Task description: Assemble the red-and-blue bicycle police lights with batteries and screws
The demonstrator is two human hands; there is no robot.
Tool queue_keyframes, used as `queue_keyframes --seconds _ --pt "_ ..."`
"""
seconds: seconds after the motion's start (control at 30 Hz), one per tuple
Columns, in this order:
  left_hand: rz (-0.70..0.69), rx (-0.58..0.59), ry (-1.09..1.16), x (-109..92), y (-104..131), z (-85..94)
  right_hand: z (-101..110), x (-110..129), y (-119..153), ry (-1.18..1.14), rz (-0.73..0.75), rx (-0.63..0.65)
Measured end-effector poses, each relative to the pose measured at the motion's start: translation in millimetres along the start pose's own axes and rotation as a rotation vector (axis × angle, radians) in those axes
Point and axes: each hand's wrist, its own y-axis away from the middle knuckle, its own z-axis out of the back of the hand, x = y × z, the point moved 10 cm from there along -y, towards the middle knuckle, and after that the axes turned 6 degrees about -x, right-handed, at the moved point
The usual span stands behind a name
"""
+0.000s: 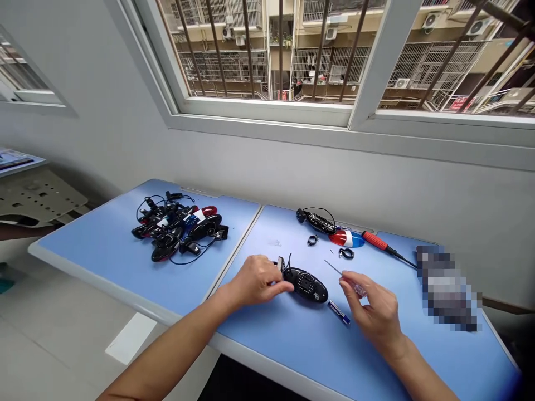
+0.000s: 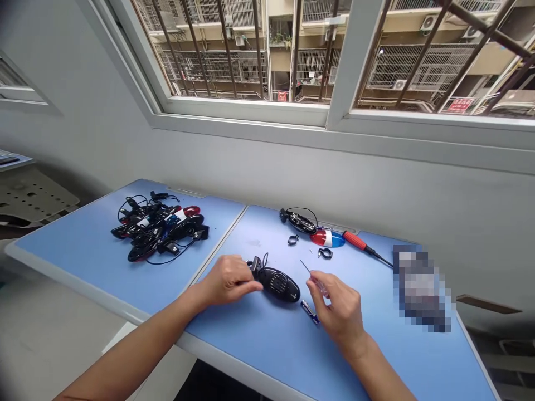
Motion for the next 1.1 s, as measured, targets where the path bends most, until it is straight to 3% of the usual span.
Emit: queue_keyframes --seconds 0.13,0.37,0.57,0.67,0.77,0.83,0.97,1.1 --pt "0.156 0.179 -0.125 6.9 11.0 -30.2 -16.8 9.1 10.8 -0.078 0.000 0.084" --pt "0.479 0.308 -0.033 9.7 15.0 -39.4 -31.9 33.4 22.9 -0.189 0.030 0.116" --pt "0.455 0.390 0.062 -2.3 8.4 -50.3 -28.0 52.1 22.3 -0.296 0.059 0.139" --pt "0.403 0.405 0.146 -7.2 3.2 -54.6 -14.4 39.0 16.3 -0.298 0.006 0.097" --pt "0.329 0.456 0.210 -13.5 -3.8 -55.1 6.9 3.1 6.8 -0.202 -0.142 0.001" --pt "0.292 0.518 0.208 -15.0 -7.9 -54.3 15.7 -21.2 1.1 -0.116 -0.243 0.003" --pt "0.261 0.625 0.127 -10.3 -15.7 -51.2 -5.2 -43.3 1.8 0.003 -0.350 0.376" --pt "0.238 0.617 0.115 -8.4 -20.3 -50.4 -25.6 -43.6 22.0 0.117 -0.398 0.726"
